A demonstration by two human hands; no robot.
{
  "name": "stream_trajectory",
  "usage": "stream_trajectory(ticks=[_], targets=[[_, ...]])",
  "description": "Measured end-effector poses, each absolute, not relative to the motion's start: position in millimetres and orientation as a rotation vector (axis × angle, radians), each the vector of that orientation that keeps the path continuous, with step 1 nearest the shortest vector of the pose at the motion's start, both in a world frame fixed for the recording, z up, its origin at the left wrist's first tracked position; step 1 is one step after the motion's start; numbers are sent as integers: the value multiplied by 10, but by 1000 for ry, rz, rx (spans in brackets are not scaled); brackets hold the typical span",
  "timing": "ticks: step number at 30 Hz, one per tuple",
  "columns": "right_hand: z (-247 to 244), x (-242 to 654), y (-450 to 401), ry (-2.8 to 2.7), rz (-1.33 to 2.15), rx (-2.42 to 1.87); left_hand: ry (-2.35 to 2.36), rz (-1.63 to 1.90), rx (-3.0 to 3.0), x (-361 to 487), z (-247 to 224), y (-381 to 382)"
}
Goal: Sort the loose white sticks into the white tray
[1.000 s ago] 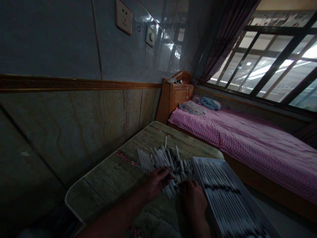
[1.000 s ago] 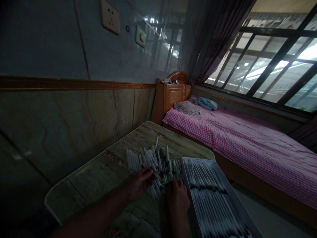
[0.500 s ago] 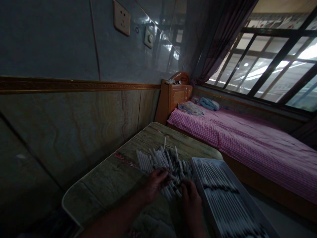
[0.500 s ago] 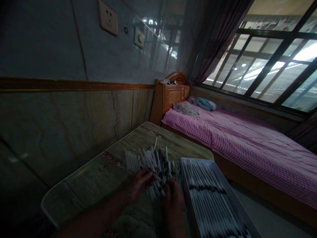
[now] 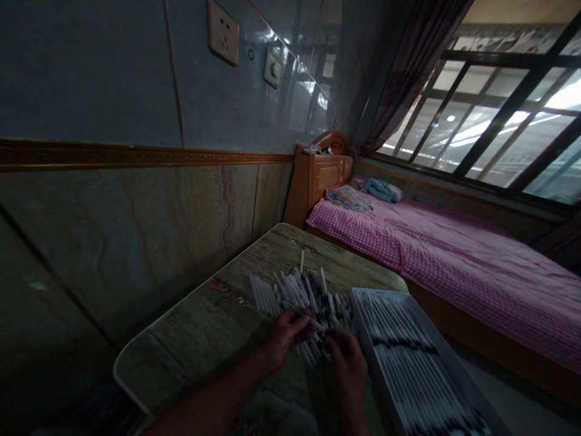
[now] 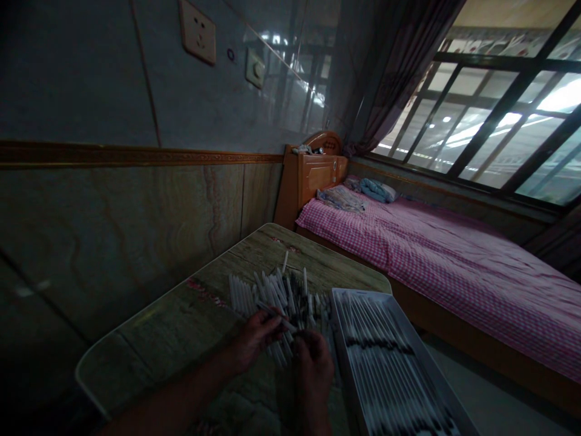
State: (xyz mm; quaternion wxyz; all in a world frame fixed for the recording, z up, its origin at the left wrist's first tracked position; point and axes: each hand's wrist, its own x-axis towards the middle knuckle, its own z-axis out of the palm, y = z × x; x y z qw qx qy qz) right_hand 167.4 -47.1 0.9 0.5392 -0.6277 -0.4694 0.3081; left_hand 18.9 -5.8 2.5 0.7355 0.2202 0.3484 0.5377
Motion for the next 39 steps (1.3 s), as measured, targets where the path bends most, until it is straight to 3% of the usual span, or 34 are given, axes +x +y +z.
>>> stream_trajectory(ticks=[31,39], targets=[[-73,1761,-472,-1334,645,-1595,802,1200,632,219,-29,-56],[-135,1744,-517,-1576,407,-1548,778,1206,636,230,-61,-67]])
